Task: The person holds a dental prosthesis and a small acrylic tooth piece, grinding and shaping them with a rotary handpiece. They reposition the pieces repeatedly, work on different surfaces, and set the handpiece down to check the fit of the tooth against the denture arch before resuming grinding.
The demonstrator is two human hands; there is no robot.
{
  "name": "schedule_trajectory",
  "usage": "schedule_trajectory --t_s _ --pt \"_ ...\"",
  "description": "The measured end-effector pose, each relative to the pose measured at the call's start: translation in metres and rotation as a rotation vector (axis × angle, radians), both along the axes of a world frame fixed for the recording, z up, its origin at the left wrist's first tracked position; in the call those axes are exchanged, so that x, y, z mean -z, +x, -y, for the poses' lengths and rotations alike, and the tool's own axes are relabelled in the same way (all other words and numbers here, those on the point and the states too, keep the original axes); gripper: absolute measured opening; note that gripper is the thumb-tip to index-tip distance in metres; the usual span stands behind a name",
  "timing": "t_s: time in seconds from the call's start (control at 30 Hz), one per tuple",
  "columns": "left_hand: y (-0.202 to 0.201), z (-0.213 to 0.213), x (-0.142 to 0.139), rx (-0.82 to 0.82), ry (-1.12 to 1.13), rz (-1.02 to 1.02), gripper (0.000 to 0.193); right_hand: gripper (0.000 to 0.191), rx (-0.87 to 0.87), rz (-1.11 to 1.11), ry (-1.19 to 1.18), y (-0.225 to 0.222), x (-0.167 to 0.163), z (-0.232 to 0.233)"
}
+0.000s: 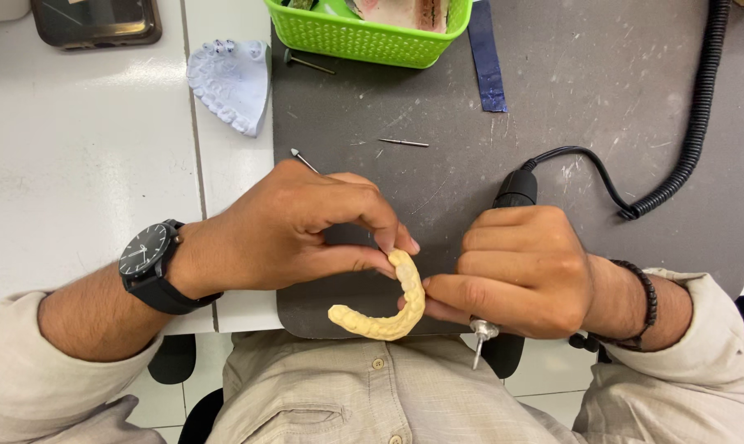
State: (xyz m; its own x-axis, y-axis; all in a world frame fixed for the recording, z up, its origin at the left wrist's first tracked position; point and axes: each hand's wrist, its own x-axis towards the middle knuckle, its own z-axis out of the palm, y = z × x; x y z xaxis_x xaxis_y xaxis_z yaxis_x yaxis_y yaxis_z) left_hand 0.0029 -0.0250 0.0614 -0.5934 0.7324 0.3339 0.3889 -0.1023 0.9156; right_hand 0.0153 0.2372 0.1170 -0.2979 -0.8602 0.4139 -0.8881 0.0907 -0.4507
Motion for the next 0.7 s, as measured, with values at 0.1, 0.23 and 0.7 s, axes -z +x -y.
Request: schedule_trajectory --t_s 0.1,0.23,0.7 --pt "0.0014 -0.0010 -0.0002 0.077 0.014 0.075 0.013 0.020 -0.073 -0.049 -0.035 0.0043 0.0034 0.0000" --pt "0.0008 -0.0024 0.0016 0.151 0.019 0.121 0.012 0.021 -0.072 -0.098 -0.057 0.0088 0.0059 0.0022" --pt "0.0024 -0.0043 0.0020 0.182 -0.053 0.187 0.019 0.027 -0.032 -0.091 -0.052 0.0099 0.0050 0.0034"
